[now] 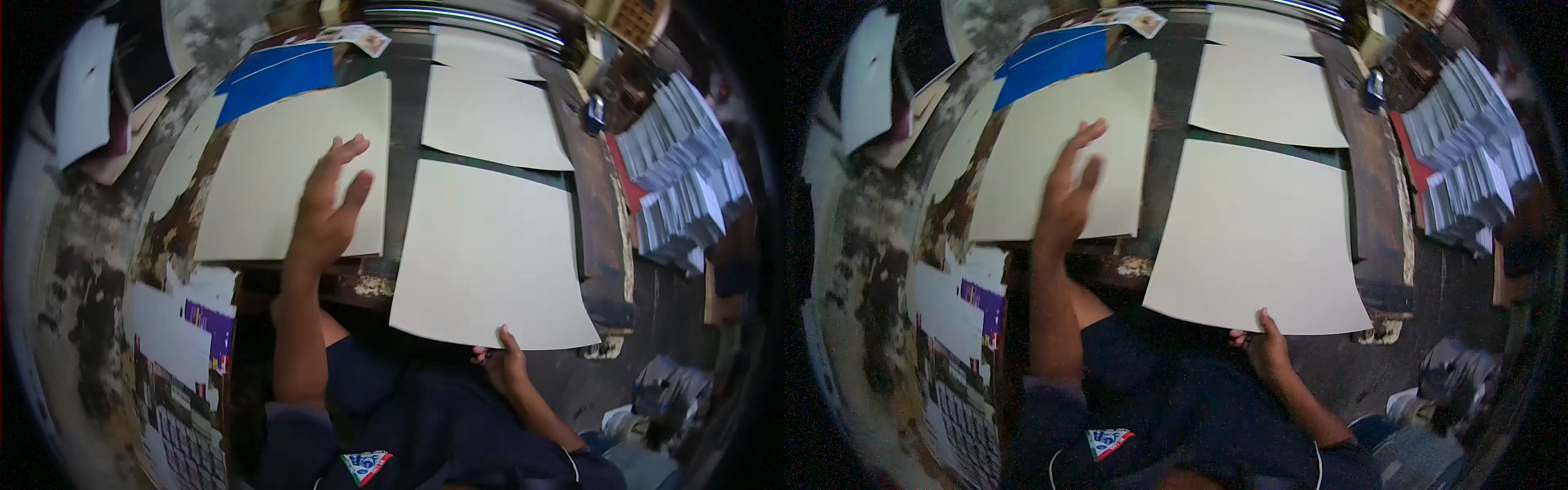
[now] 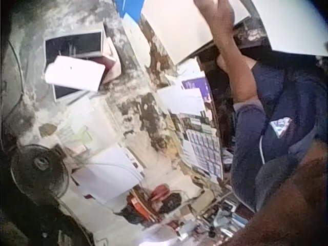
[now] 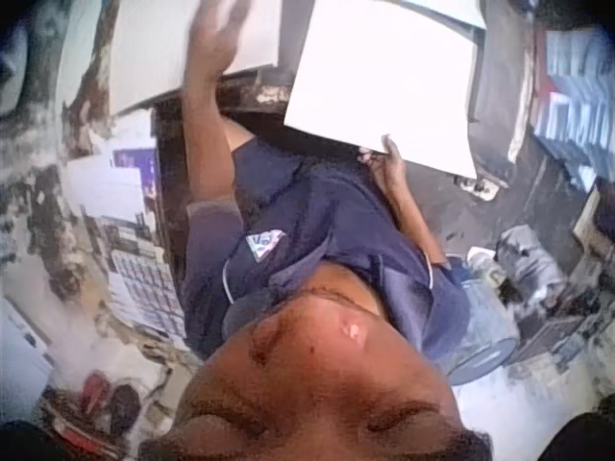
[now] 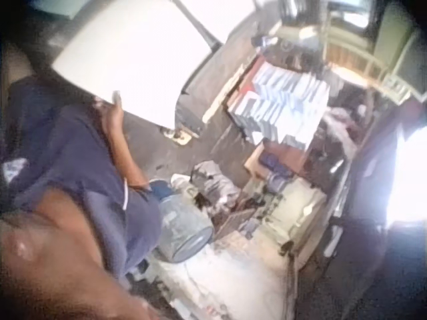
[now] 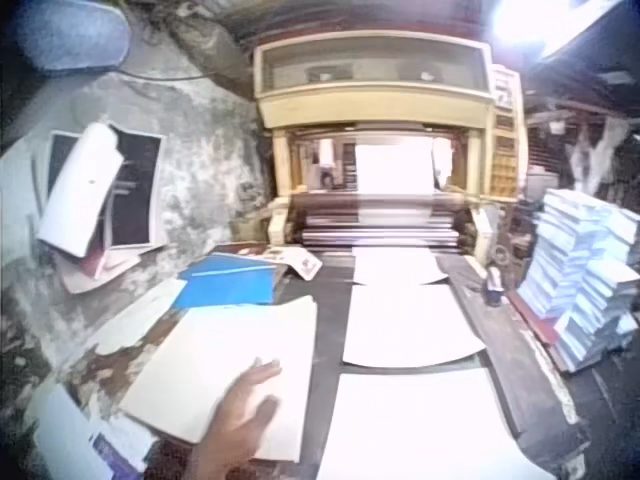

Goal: The person feeds large sheets of paper into a laminating or coating machine by hand, aligning each sheet onto a conveyor and smoothing them as they enter the rollers.

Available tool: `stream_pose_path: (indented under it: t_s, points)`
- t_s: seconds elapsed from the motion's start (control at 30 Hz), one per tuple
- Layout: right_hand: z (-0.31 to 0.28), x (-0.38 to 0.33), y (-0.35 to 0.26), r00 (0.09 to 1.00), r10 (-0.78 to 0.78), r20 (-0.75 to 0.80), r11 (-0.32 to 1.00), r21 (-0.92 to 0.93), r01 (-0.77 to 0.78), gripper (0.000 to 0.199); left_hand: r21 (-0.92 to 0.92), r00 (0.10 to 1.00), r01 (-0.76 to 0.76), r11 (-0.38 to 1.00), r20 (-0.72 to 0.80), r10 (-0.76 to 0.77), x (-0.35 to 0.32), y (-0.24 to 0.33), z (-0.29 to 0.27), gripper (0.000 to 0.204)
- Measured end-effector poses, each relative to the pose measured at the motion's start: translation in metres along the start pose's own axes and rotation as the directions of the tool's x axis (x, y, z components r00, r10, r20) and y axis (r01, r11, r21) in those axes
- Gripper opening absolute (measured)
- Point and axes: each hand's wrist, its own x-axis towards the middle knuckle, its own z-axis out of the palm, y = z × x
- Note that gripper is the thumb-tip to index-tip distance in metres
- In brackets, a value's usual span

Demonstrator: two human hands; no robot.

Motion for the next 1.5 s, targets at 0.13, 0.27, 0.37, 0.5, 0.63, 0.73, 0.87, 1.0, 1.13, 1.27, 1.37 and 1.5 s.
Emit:
stream_pose_path:
  t_s: [0.13,0.27,0.37,0.5,0.63,0.73,0.87,1.0,1.13,1.27,1.37,1.5]
  points:
    - [0.015,0.022,-0.018,0.997,-0.069,0.027,0.995,0.076,0.067,0.042,0.710,0.901,0.182,0.680,0.156,-0.404,-0.044,-0.082,0.027,0.067]
    - [0.003,0.047,-0.029,0.977,-0.187,0.104,0.979,0.104,0.177,0.036,0.589,0.949,0.151,0.794,0.139,-0.283,-0.086,-0.070,0.032,0.086]
    - [-0.008,0.062,-0.037,0.967,-0.235,0.096,0.969,0.106,0.225,0.044,0.482,0.974,0.087,0.872,0.142,-0.176,-0.103,-0.059,0.029,0.094]
    - [-0.038,0.084,-0.051,0.905,-0.172,0.388,0.985,0.098,0.145,0.049,0.300,0.996,0.086,0.950,-0.055,-0.073,-0.121,-0.050,0.027,0.071]
    - [-0.032,0.094,-0.064,0.892,-0.244,0.380,0.969,0.050,0.244,0.049,0.157,0.959,0.259,0.953,-0.163,-0.233,-0.107,-0.047,0.034,0.058]
    - [-0.018,0.089,-0.062,0.928,-0.306,0.213,0.951,0.034,0.306,0.047,0.230,0.900,0.353,0.907,-0.349,-0.261,-0.097,-0.046,0.050,0.059]
    - [-0.006,0.079,-0.057,0.951,-0.308,-0.028,0.950,0.049,0.309,0.047,-0.040,0.773,0.467,0.884,-0.468,-0.429,-0.079,-0.041,0.046,0.060]
    - [-0.021,0.075,-0.061,0.938,-0.341,0.065,0.935,-0.079,0.346,0.049,-0.333,0.599,0.437,0.836,-0.585,-0.546,-0.074,-0.034,0.027,0.061]
    - [-0.030,0.081,-0.077,0.896,-0.314,0.315,0.935,-0.064,0.350,0.051,0.102,0.873,0.294,0.950,-0.434,-0.223,-0.094,0.005,0.038,0.054]
    - [0.016,0.041,-0.081,0.853,-0.315,0.417,0.941,0.016,0.339,0.060,0.078,0.985,0.109,0.991,-0.145,-0.097,-0.112,0.020,0.040,0.050]
    - [0.037,0.027,-0.080,0.874,-0.331,0.355,0.939,0.031,0.342,0.054,-0.013,0.994,-0.018,1.000,0.111,0.019,-0.119,0.015,0.044,0.043]
    - [-0.001,0.043,-0.076,0.952,-0.295,0.086,0.942,-0.139,0.305,0.023,0.028,0.984,-0.029,0.999,0.176,0.024,-0.111,0.002,0.028,0.037]
